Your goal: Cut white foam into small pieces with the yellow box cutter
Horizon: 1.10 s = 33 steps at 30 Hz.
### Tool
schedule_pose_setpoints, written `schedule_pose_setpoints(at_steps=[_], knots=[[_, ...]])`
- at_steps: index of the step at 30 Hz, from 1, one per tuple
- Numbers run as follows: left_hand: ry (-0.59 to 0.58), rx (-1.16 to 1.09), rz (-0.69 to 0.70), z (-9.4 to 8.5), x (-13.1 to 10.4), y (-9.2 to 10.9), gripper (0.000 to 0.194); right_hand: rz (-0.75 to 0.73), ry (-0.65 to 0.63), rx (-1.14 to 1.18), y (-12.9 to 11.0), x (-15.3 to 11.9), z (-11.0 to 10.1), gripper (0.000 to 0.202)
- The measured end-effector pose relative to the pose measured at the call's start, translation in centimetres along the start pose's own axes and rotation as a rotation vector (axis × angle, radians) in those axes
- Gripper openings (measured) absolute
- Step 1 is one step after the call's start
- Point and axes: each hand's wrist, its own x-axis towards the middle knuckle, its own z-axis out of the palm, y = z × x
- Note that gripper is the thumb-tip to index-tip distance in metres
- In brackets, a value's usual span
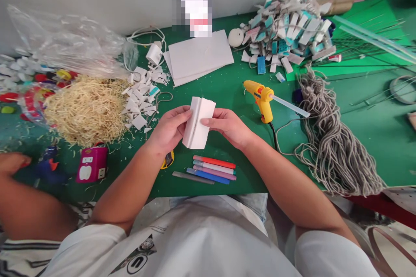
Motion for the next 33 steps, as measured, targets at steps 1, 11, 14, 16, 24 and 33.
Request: schedule_pose_setpoints(at_steps=[1,11,14,16,24,33], knots=[[-0.014,0.000,-0.015,0.00,-0.05,0.01,0.054,0.005,-0.010,0.006,-0.05,-0.03,-0.01,0.034],[-0.099,0.006,-0.058,-0.22,-0.23,-0.07,0.052,0.004,-0.039,0.050,0.05,-0.17,-0.06,0.032],[-0.153,-0.030,-0.078,-0.25,-0.20,-0.01,0.050,0.010,-0.052,0.066,0.03,-0.22,0.02,0.031],[-0.177,-0.049,-0.087,-0.26,-0.26,0.02,0.047,0.018,-0.063,0.077,0.03,-0.26,0.06,0.031],[-0.231,-0.119,-0.095,-0.02,-0.46,-0.13,0.046,0.016,-0.129,0.097,0.09,-0.33,-0.15,0.028],[-0.315,-0.148,-0.082,0.20,-0.53,0.17,0.042,0.013,-0.204,0.140,0.18,-0.39,-0.32,0.032]])
